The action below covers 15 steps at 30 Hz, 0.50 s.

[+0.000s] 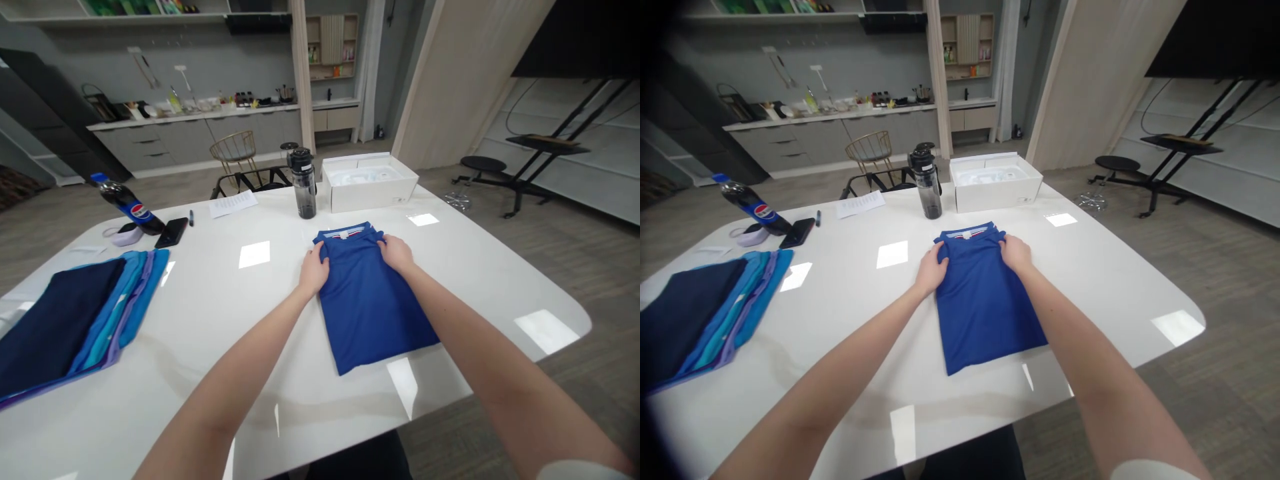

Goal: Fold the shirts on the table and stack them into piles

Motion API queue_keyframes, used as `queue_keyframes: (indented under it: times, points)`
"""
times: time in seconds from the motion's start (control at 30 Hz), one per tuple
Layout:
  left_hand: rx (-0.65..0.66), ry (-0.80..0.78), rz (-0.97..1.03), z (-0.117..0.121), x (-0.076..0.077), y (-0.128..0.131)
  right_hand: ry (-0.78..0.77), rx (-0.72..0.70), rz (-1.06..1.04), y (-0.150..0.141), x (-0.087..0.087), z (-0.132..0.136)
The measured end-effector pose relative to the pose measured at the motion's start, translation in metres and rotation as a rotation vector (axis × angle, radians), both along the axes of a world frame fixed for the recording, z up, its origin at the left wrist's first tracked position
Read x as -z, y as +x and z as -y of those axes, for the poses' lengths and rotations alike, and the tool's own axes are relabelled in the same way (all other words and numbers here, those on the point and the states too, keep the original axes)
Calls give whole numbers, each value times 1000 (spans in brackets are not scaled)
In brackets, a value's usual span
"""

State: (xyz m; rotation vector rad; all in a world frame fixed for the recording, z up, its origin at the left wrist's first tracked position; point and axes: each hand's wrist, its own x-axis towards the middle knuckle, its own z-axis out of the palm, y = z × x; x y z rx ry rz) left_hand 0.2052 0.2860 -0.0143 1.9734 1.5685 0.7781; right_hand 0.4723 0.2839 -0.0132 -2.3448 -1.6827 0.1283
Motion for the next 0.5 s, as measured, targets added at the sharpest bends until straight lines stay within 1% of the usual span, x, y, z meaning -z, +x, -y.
queue_keyframes:
  times: [0.07,0.13,0.2,0.27,0.33,0.37,0.43,0.47,0.5]
  points:
    - [39,0,97,-11,3,37,-2,52,4,43,-2,-8]
    - [53,1,157,-28,8,74,3,108,1,83,-4,-19]
    - [61,-28,179,-45,13,107,46,166,-6,120,-5,-31]
    - [97,-73,186,-56,17,133,113,216,-42,150,-5,-41]
    - [126,-83,185,-57,19,149,174,220,-110,170,-2,-45]
    - [132,-56,174,-53,19,154,194,202,-143,176,-1,-45]
    - [164,62,106,-40,16,155,203,140,-164,180,4,-39]
    - [211,136,45,-31,14,154,200,110,-146,178,6,-34]
    - [286,196,-32,-23,13,152,193,85,-115,174,9,-27]
